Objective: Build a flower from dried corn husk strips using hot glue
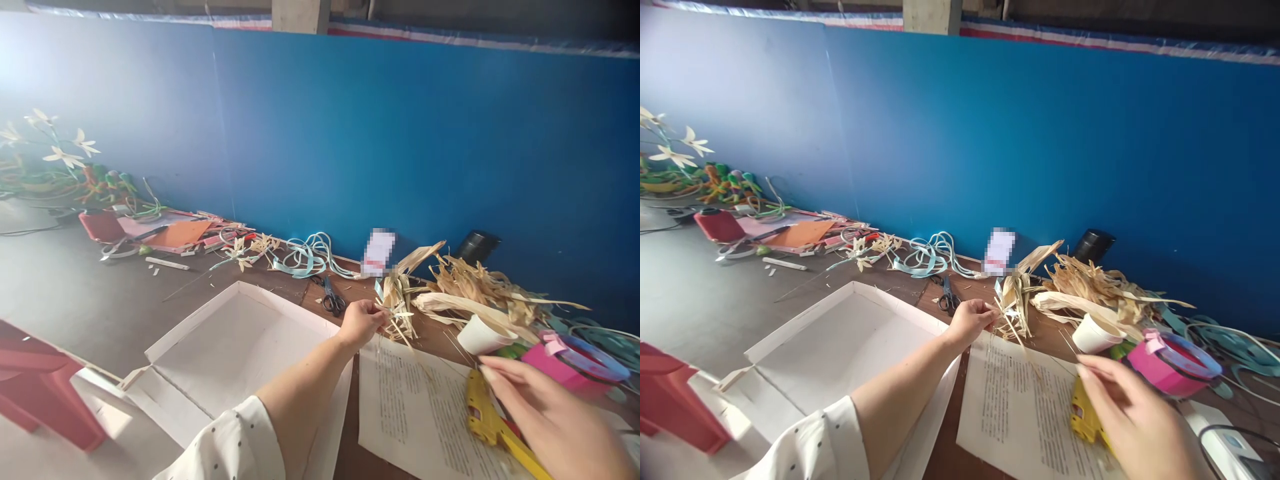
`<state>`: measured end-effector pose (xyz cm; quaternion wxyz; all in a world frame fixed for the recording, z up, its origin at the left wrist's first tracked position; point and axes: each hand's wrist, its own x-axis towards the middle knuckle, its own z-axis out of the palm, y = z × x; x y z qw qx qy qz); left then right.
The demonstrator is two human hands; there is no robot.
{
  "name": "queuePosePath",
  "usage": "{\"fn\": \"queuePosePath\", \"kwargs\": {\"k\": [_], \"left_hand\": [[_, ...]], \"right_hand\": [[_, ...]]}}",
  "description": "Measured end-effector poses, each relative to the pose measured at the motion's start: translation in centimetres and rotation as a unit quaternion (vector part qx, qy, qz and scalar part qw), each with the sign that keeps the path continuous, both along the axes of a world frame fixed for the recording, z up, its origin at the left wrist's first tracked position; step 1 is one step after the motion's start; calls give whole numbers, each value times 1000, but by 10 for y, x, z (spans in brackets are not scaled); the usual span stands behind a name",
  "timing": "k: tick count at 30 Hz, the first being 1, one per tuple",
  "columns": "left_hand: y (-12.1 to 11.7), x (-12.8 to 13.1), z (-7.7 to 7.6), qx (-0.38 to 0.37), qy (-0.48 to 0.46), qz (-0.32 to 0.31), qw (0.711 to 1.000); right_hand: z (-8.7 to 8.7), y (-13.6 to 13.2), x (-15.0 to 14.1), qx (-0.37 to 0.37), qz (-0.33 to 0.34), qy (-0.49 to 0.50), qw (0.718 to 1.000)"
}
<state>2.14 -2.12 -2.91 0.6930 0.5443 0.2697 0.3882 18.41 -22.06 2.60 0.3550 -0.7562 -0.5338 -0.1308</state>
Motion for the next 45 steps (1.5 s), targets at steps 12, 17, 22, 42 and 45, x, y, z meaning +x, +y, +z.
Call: {"fn": "queuePosePath", "kwargs": {"k": [12,17,22,42,45], "left_hand": [[3,-2,2,-25,-52,-5,998],[3,-1,2,-40,-56,-14,998],[2,-2,4,-43,-47,-2,998],[2,-1,2,-25,-40,7,999],[1,-2,4,-25,-43,8,999]], "right_hand": [[-41,129,-67,-17,90,469,879],[-51,132,-64,-11,84,481,872],[-59,132,-63,33,75,473,877],[-53,127,-70,58,29,354,933],[-54,128,-69,74,7,328,942]]}}
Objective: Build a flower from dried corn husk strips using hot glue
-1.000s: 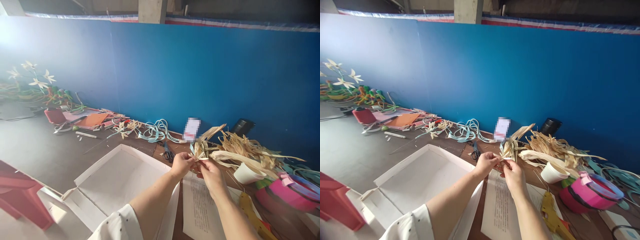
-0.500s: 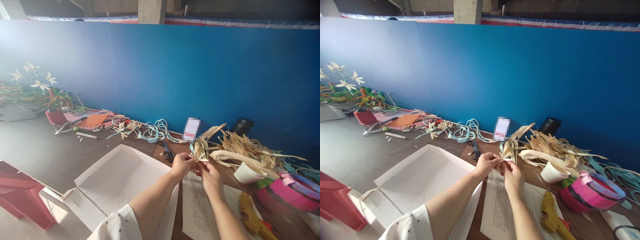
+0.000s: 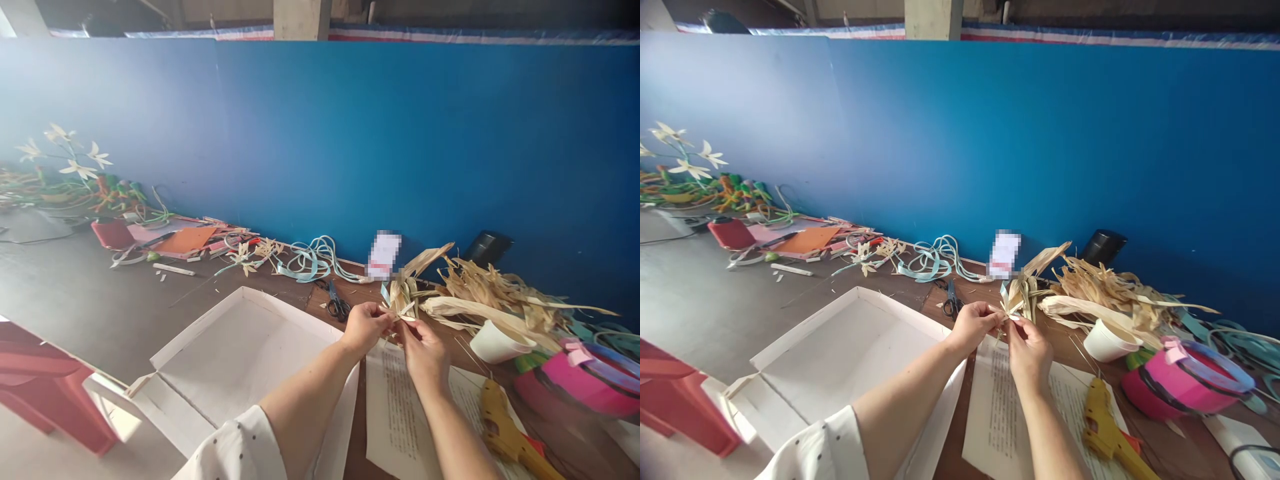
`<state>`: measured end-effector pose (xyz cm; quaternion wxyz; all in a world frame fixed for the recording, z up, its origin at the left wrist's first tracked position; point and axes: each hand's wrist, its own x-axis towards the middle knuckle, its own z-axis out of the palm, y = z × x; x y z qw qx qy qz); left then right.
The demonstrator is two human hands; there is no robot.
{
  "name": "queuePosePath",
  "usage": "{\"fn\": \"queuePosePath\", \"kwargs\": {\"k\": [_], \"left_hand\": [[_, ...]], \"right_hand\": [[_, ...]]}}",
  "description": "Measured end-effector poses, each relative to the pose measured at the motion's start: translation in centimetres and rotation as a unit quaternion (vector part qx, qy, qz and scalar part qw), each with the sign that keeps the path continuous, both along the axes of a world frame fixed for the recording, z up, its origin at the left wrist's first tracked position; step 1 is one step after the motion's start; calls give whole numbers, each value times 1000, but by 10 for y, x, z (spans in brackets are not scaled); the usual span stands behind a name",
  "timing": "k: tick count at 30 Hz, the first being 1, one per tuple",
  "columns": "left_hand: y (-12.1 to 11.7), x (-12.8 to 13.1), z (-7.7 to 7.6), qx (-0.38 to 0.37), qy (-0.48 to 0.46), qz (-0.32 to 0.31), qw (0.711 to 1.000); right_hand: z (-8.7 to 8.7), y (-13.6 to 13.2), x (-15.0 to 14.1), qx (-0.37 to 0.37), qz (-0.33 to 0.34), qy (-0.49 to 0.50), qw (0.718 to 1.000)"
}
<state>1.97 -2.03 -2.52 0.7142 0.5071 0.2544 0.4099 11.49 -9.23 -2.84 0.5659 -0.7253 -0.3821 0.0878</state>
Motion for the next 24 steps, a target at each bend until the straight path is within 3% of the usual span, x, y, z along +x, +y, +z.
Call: {"fn": "queuePosePath", "kwargs": {"k": [10,17,24], "left_hand": [[-2,-1,0,1,-10,4,1000],[0,1,-5,9,-10,16,1000],[-2,-2,0,2,5,17,1000]], "right_hand": [[3,2,-3,24,-35,-9,999],[2,2,-4,38,-19,-40,998],[-7,3,2,42,-8,-81,996]]}}
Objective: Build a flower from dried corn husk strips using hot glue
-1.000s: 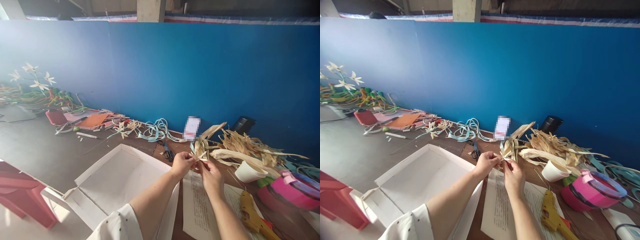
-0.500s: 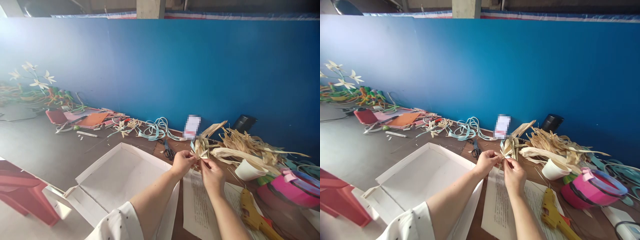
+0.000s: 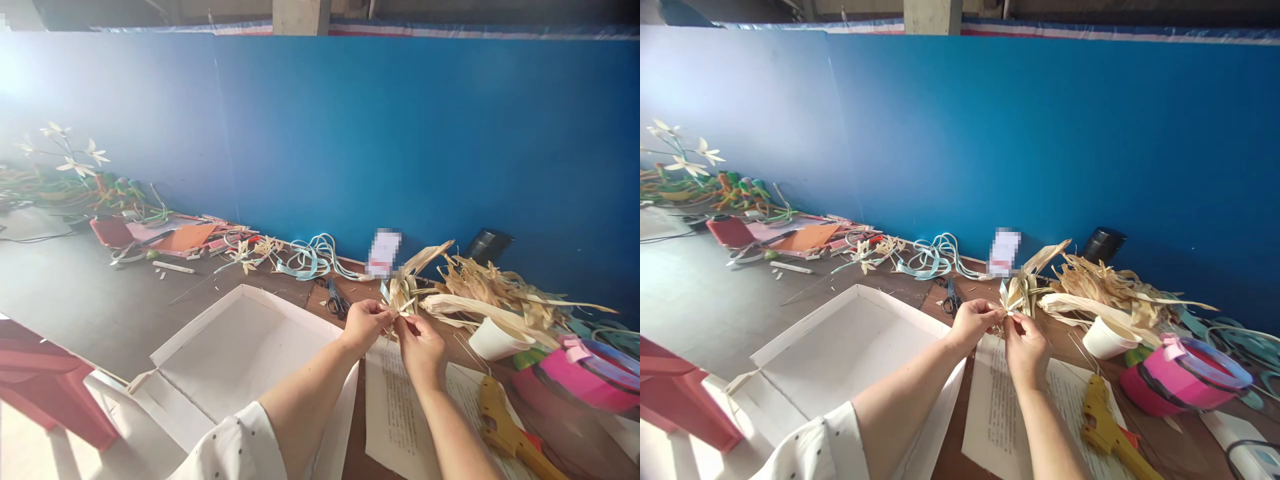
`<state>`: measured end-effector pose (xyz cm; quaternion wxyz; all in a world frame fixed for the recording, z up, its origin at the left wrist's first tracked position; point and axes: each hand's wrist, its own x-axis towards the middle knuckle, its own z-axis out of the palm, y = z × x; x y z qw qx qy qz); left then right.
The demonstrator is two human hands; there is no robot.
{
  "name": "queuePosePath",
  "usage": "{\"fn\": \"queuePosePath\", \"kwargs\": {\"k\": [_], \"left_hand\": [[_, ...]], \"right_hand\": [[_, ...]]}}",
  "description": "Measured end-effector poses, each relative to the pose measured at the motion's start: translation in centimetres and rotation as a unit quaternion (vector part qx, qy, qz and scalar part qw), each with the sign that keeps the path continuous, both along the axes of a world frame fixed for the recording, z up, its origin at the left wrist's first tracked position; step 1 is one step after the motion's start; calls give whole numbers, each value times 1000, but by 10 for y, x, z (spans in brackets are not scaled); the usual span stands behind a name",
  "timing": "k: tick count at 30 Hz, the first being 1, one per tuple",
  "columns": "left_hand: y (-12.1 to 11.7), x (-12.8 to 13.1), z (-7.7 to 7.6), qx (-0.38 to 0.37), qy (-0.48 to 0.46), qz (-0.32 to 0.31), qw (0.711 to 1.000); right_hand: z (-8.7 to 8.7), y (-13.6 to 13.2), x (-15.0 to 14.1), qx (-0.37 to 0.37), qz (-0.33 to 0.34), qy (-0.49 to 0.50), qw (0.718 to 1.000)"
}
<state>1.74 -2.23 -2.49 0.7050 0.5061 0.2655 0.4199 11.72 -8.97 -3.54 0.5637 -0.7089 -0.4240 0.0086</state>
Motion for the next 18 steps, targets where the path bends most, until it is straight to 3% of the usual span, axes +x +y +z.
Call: {"fn": "queuePosePath", "kwargs": {"k": [9,18], "left_hand": [[-2,-2,4,-11,-7,4,1000],[-2,-1,3,3,1,4,1000]], "right_hand": [[-5,2,3,19,-5,-46,999],[1,1,-2,7,-13,-39,999]]}}
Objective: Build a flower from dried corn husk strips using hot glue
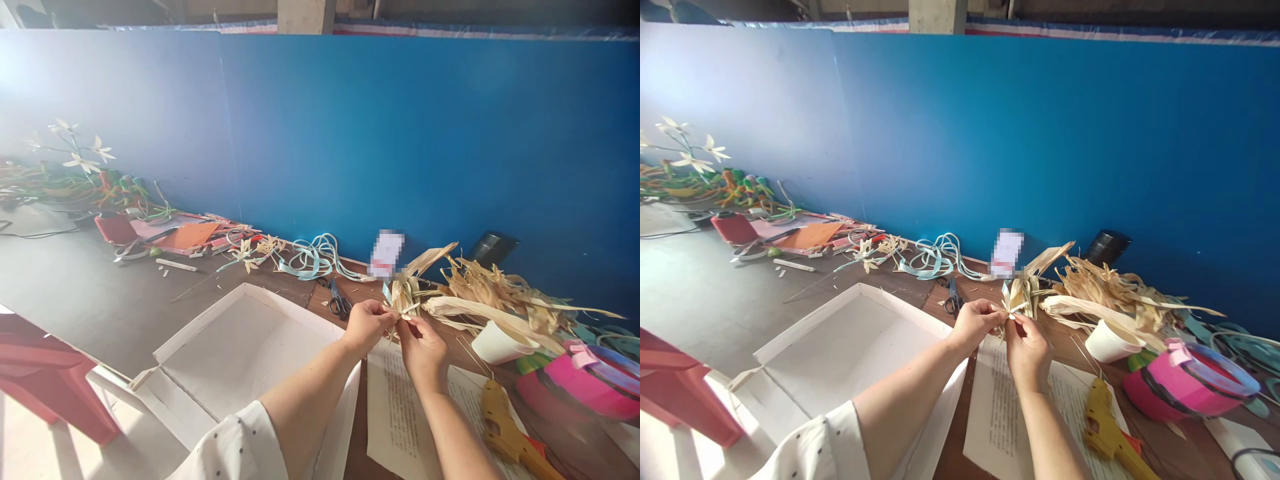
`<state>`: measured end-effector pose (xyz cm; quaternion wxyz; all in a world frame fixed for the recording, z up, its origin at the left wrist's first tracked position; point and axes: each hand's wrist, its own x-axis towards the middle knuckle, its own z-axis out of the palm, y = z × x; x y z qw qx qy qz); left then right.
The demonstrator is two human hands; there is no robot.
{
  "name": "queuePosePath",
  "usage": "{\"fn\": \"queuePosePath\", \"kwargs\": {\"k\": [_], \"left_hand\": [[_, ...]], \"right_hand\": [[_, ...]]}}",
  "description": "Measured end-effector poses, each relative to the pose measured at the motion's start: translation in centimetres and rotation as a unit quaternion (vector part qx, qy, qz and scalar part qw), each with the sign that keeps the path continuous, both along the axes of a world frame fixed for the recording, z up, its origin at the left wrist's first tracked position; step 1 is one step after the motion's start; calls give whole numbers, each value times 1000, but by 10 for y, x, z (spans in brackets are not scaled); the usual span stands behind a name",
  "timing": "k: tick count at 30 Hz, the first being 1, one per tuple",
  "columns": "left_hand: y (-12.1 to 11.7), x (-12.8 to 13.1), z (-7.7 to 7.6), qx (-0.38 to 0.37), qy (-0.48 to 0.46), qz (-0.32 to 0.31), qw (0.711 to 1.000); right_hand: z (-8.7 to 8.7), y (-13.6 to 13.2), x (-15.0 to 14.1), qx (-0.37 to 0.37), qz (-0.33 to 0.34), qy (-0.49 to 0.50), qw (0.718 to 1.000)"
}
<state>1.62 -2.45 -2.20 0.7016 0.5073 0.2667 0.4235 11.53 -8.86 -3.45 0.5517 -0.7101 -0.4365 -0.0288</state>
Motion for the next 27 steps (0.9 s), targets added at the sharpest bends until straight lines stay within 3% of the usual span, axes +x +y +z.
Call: {"fn": "queuePosePath", "kwargs": {"k": [9,19,27], "left_hand": [[-1,-1,3,5,39,0,999],[-5,-6,16,-10,28,1,1000],[-8,-6,14,49,40,-16,998]], "right_hand": [[1,-1,-3,-15,-17,27,999],[-4,0,3,20,-29,103,994],[-2,0,3,14,-22,121,992]]}}
